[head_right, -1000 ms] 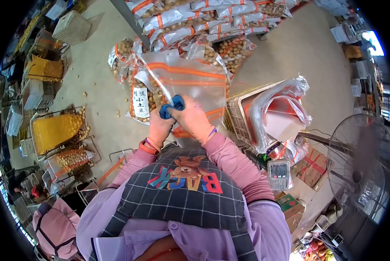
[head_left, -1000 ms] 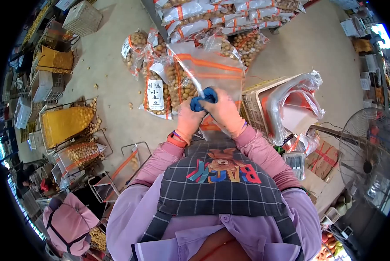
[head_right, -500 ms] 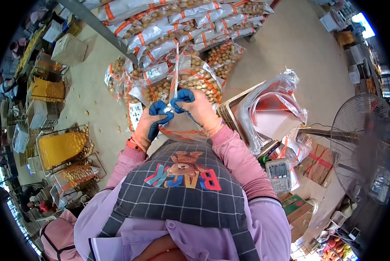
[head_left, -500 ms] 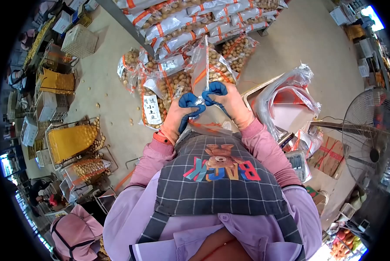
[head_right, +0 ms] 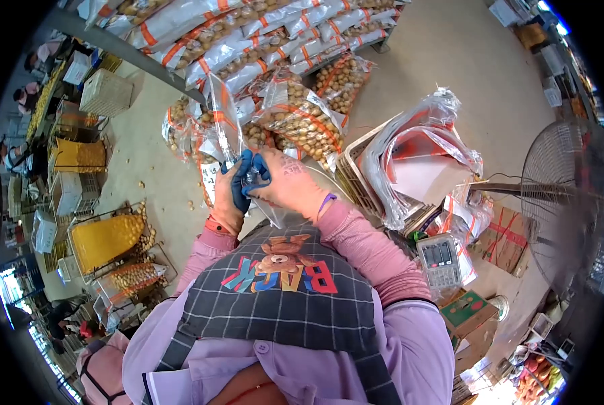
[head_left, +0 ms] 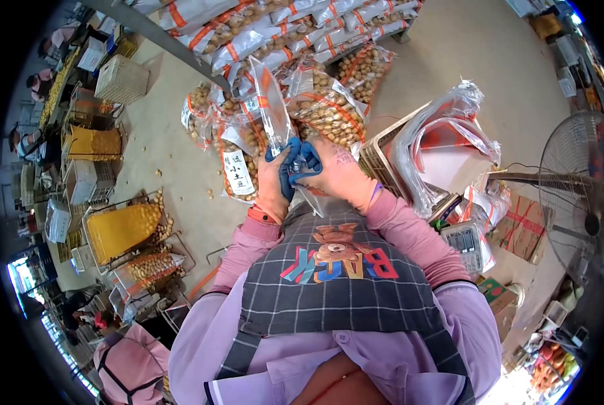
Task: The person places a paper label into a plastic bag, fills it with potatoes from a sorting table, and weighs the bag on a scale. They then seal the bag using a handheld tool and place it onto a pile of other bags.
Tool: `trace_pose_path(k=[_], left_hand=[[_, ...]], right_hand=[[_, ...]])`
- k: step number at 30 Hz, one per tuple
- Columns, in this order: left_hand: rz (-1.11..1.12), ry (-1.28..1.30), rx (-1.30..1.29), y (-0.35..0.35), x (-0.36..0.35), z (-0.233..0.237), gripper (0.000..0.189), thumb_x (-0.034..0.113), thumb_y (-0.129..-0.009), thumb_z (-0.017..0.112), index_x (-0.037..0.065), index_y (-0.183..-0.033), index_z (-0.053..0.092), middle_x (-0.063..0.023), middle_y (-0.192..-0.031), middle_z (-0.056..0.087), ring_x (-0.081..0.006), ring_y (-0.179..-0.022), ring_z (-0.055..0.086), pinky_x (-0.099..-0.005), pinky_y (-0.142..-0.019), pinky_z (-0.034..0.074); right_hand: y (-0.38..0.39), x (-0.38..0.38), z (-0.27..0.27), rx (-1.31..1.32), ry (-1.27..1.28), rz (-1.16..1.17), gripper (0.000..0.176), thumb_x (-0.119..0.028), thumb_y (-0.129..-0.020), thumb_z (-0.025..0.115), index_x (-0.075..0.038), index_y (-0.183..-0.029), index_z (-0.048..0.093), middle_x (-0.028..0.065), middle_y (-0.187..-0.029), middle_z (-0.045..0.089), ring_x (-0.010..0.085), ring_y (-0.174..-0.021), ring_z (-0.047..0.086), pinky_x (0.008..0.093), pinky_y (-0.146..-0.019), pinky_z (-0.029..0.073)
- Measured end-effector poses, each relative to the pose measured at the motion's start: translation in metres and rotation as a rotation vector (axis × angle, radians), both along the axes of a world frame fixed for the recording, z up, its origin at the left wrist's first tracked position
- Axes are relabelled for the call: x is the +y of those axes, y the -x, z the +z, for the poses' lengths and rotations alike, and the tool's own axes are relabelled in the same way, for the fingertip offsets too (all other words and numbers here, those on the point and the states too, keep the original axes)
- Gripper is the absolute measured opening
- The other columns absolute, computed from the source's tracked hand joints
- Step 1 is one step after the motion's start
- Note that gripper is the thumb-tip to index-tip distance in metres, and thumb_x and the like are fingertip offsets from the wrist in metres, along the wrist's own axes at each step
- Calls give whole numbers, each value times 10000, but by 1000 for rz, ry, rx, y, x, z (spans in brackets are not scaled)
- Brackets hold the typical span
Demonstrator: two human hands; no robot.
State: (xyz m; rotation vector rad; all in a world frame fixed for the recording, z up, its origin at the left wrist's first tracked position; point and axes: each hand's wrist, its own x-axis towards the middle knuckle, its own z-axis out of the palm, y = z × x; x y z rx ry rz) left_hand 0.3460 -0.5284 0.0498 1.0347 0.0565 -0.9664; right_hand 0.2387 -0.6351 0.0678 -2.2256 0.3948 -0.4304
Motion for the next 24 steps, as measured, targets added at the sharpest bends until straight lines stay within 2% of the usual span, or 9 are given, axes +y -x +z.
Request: trace_pose_path(k=[2, 4, 6, 11, 16, 18, 20, 22, 24], left_hand=[[-97, -111, -252, -3, 2, 0, 200, 121, -909, 501, -27, -1026, 569, -66, -898, 621, -136, -776, 599, -252, -673, 494], [-173, -330, -685, -6, 11, -12, 319, 239, -945, 465, -49, -1044, 561, -69, -881, 617, -122, -735, 580, -262, -618, 485], [3, -59, -220, 2, 6, 17, 286, 221, -913, 530, -47, -998, 581, -61, -851, 617, -112, -715, 566, -252, -605, 470], [-399, -283, -900, 22, 1, -5, 194, 33, -765, 621, -27, -948, 602, -34, -825, 620, -110, -712, 566, -233, -668, 462], [25, -126, -326, -22, 26, -42, 262, 37, -816, 525, -25, -1067, 568, -21, -879, 604, -95, -763, 535, -242, -722, 451], [-306, -491, -1164, -73, 59, -70, 284, 217, -877, 484, -2, -1023, 591, -47, -931, 610, -138, -860, 556, -265, -762, 439], [-455, -356, -1203, -68, 50, -33, 280, 176, -879, 483, 10, -1085, 574, -63, -944, 610, -134, -862, 553, -279, -778, 440], [107, -203, -212, -47, 15, -16, 407, -16, -829, 531, 12, -1233, 489, -12, -1002, 556, -97, -858, 499, -228, -773, 418], [-47, -380, -669, -21, -6, -7, 456, -38, -826, 528, 18, -1273, 453, -23, -1049, 548, -98, -887, 498, -225, -792, 414]], right_hand=[[8, -4, 0, -53, -54, -53, 369, -180, -720, 708, 6, -998, 554, 131, -863, 601, 196, -774, 583, 312, -699, 477], [17, -15, 4, 61, -779, -67, 210, -95, -775, 633, 12, -945, 574, 97, -792, 608, 144, -697, 581, 279, -640, 481], [25, -23, -23, -177, -1074, -162, 110, -40, -819, 573, -1, -922, 580, 75, -796, 616, 105, -700, 578, 246, -621, 480], [14, -8, -33, -91, -304, -228, 222, -113, -822, 605, 26, -987, 554, 101, -809, 605, 147, -732, 585, 285, -664, 479], [66, -80, -84, -381, -944, -798, 134, -92, -826, 575, 14, -907, 586, 87, -750, 605, 149, -635, 575, 280, -640, 474], [114, -90, -83, -170, -790, -875, 158, -115, -823, 577, 8, -919, 597, 111, -790, 617, 175, -694, 595, 296, -678, 479], [159, -85, -93, 163, -575, -398, 214, -178, -811, 598, -5, -935, 610, 150, -868, 633, 239, -778, 613, 335, -739, 476], [192, -100, -81, 345, -341, -318, 304, -236, -783, 624, -21, -998, 609, 191, -929, 630, 303, -875, 605, 370, -803, 456], [233, -134, -138, 350, -444, -608, 395, -238, -770, 618, -22, -1098, 573, 201, -997, 615, 313, -937, 592, 364, -832, 447]])
